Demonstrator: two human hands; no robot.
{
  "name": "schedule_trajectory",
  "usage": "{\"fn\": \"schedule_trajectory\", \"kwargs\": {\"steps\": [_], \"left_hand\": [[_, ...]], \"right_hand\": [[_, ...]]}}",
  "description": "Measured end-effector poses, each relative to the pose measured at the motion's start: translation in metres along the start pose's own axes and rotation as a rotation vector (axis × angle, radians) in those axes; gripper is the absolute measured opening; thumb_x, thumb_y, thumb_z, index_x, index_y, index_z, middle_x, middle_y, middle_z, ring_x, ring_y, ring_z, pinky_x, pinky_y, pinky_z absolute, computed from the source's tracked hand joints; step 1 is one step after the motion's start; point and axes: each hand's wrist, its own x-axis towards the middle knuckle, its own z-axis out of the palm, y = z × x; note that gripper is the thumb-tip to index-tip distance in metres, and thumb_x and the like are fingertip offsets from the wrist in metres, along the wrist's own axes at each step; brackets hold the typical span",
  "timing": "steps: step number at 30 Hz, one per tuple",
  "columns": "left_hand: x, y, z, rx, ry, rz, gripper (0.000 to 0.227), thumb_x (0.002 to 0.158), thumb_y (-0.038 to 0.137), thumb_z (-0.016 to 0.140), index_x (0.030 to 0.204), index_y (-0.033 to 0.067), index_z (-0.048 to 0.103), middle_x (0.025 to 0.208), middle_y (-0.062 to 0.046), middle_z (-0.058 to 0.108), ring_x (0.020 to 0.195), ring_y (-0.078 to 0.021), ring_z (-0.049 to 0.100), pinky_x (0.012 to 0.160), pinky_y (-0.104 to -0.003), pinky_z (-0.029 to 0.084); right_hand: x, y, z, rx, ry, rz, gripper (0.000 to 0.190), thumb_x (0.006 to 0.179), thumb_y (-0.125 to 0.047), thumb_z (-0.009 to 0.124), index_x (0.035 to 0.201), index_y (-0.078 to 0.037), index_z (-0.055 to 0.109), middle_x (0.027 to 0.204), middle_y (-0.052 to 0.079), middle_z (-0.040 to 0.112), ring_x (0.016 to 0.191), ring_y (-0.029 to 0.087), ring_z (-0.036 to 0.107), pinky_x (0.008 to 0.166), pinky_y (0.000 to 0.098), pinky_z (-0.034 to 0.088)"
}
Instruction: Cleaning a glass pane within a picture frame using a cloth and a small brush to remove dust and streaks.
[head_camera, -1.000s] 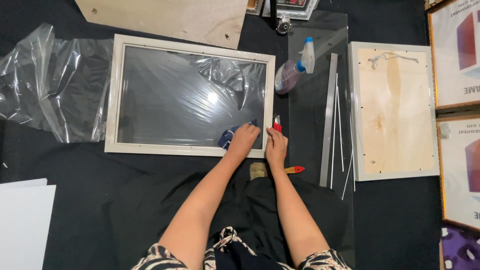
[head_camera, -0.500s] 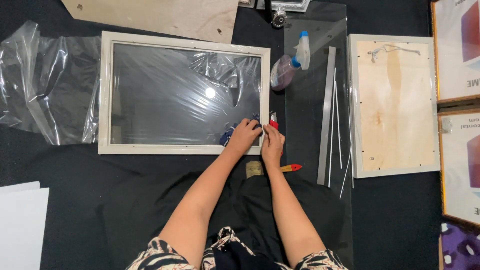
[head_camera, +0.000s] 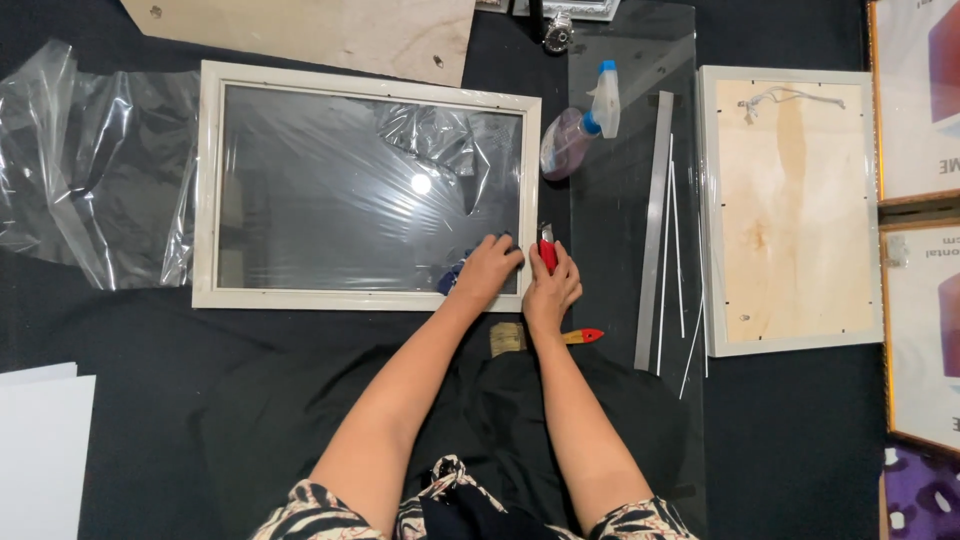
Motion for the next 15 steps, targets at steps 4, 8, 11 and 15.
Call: {"fn": "schedule_trajectory", "kwargs": {"steps": [4, 8, 11, 15], "left_hand": [[0.003, 0.009, 0.008, -0.015, 0.073, -0.105, 0.012, 0.092, 0.009, 0.07, 0.09, 0.0172, 0.062, 0.091, -0.001, 0.05, 0.082, -0.0193, 0.056, 0.063, -0.029, 0.052], [-0.027, 0.014, 0.014, 0.021, -0.047, 0.077, 0.012, 0.092, 0.015, 0.067, 0.086, 0.0228, 0.062, 0.089, 0.002, 0.05, 0.084, -0.0182, 0.053, 0.063, -0.028, 0.048], [-0.033, 0.01, 0.01, 0.044, -0.07, 0.185, 0.013, 0.092, 0.015, 0.068, 0.085, 0.0239, 0.062, 0.086, 0.003, 0.051, 0.083, -0.0179, 0.053, 0.064, -0.028, 0.047], [-0.005, 0.0, 0.015, 0.13, 0.032, 0.285, 0.017, 0.089, 0.012, 0.071, 0.077, 0.0193, 0.062, 0.08, 0.0, 0.052, 0.078, -0.0188, 0.053, 0.061, -0.03, 0.045]], "right_hand": [[0.002, 0.045, 0.044, -0.071, -0.1, 0.015, 0.054, 0.104, -0.01, 0.057, 0.141, -0.049, 0.057, 0.161, -0.003, 0.033, 0.147, 0.028, 0.027, 0.113, 0.0511, 0.023], [0.004, 0.049, 0.049, 0.007, -0.115, 0.082, 0.059, 0.104, -0.011, 0.056, 0.136, -0.06, 0.057, 0.162, -0.009, 0.031, 0.146, 0.026, 0.027, 0.112, 0.0493, 0.023], [0.004, 0.045, 0.05, 0.047, -0.109, 0.087, 0.06, 0.104, -0.009, 0.056, 0.137, -0.059, 0.057, 0.162, -0.009, 0.031, 0.146, 0.026, 0.028, 0.112, 0.0484, 0.024], [0.0, 0.046, 0.048, 0.001, -0.084, 0.056, 0.06, 0.103, -0.01, 0.054, 0.139, -0.057, 0.056, 0.161, -0.009, 0.031, 0.144, 0.025, 0.03, 0.111, 0.0463, 0.026]]}}
